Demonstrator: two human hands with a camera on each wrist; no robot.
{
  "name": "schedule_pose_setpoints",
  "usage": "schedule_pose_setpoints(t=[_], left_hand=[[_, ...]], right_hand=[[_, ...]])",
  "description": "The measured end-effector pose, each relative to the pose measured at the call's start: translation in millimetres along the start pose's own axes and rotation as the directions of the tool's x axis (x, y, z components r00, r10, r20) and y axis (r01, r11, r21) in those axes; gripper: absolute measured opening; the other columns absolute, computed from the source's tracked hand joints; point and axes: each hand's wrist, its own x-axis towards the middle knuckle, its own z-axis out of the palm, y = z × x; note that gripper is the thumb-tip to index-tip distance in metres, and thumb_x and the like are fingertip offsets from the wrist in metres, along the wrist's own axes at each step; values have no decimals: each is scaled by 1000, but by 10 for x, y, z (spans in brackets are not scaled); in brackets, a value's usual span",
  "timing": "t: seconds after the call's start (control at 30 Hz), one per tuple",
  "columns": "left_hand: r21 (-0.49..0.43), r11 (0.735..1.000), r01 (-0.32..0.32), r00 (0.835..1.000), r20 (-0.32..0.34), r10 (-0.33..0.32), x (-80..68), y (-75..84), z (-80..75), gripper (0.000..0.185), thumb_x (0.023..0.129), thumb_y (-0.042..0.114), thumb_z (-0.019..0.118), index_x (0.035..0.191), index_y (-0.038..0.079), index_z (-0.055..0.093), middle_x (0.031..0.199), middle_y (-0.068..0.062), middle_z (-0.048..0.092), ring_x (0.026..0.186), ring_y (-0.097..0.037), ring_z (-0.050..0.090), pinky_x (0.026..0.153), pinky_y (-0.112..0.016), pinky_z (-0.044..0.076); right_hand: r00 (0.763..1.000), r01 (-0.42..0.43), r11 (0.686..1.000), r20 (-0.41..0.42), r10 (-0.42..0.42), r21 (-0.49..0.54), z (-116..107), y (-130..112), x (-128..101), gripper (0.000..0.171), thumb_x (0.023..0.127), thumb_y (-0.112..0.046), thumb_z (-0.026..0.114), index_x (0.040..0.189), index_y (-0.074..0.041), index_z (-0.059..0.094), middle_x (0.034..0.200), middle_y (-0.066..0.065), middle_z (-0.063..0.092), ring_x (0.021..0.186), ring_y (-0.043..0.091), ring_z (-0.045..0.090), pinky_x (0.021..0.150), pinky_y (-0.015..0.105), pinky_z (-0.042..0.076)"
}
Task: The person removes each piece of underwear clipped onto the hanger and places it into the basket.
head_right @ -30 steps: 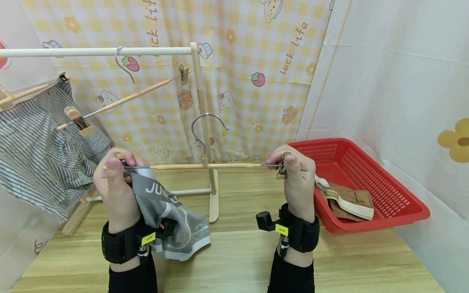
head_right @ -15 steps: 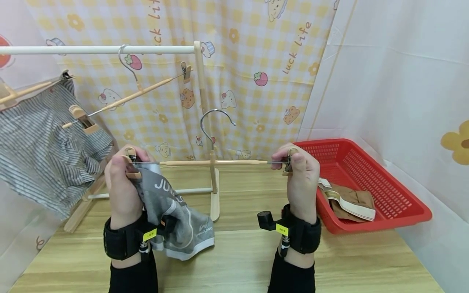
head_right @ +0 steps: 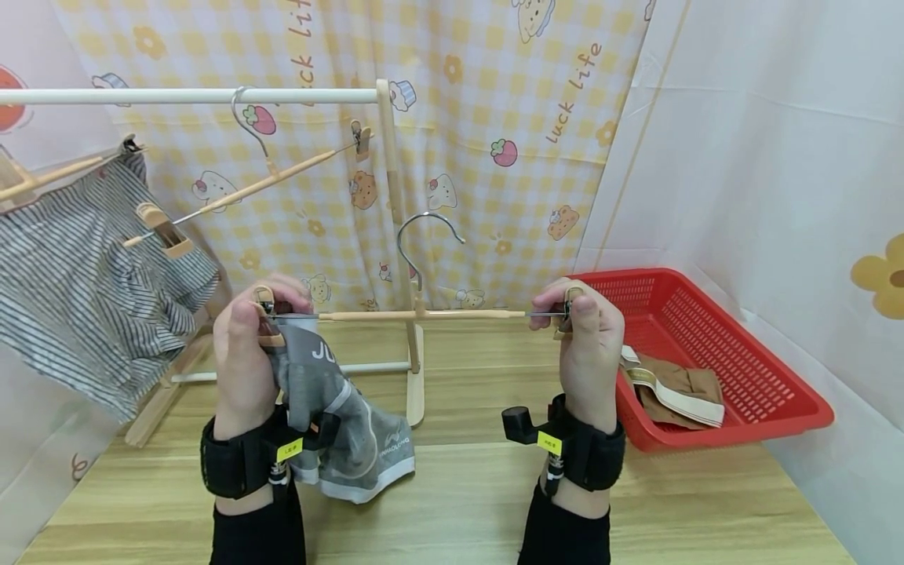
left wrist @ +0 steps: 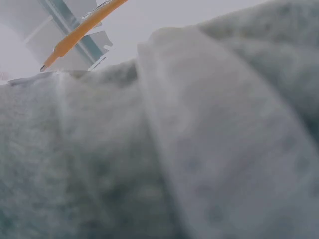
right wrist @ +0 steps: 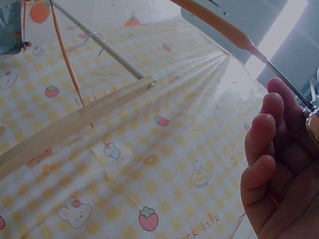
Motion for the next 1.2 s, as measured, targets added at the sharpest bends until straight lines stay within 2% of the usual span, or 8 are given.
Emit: schedule_pose_setpoints(t=[0.13,0.33,0.5,0.6,0.7,0.87,1.2], left_hand=[[-19,1000,23,1000,-5,-23,2,-7,6,51,98,50,56,88,0,64,86,-8,62,84,-22,57,82,-30,41],[-6,1000,14,1000,-5,-14,23,-4,15,53,98,47,57,82,-3,59,81,-7,63,89,-28,58,92,-37,42],[-43,998,35,999,5,-35,28,9,19,55,98,45,58,84,-8,58,79,-11,62,78,-26,60,80,-34,48],[-34,999,41,999,-6,-41,21,13,18,55,98,46,58,85,-7,59,80,-11,61,70,-22,58,69,-29,49],[4,999,39,999,-29,-39,14,13,12,54,96,49,58,84,-3,61,81,-13,59,70,-20,56,68,-27,47],[46,998,39,998,-58,-37,8,6,4,53,95,52,59,84,1,64,82,-13,61,74,-19,55,73,-28,44],[57,997,44,998,-50,-41,-7,1,5,54,96,52,58,86,-1,64,84,-8,62,70,-18,52,66,-27,42]], right_hand=[[1000,0,1000,0,0,-15,-6,-2,3,51,96,-33,65,82,15,65,77,16,68,60,21,59,59,26,52],[1000,-1,1000,-1,1,-19,-16,3,13,52,95,-35,66,81,16,65,76,15,68,58,20,60,58,26,51],[1000,1,1000,1,-1,-17,-28,8,25,53,95,-36,67,81,16,65,76,16,68,59,21,60,59,26,51],[1000,1,1000,3,-1,-16,-34,10,26,54,94,-36,67,82,16,65,76,16,68,61,21,60,59,27,52],[1000,0,1000,-1,0,-24,-37,9,24,54,94,-36,67,82,16,65,76,16,68,61,21,60,59,26,52],[1000,-5,1000,0,5,-21,-38,7,20,55,94,-37,67,81,16,65,76,16,68,61,21,60,59,26,52],[1000,-11,1000,5,11,-21,-39,7,13,55,94,-37,67,81,16,64,74,16,68,57,21,59,59,26,50]])
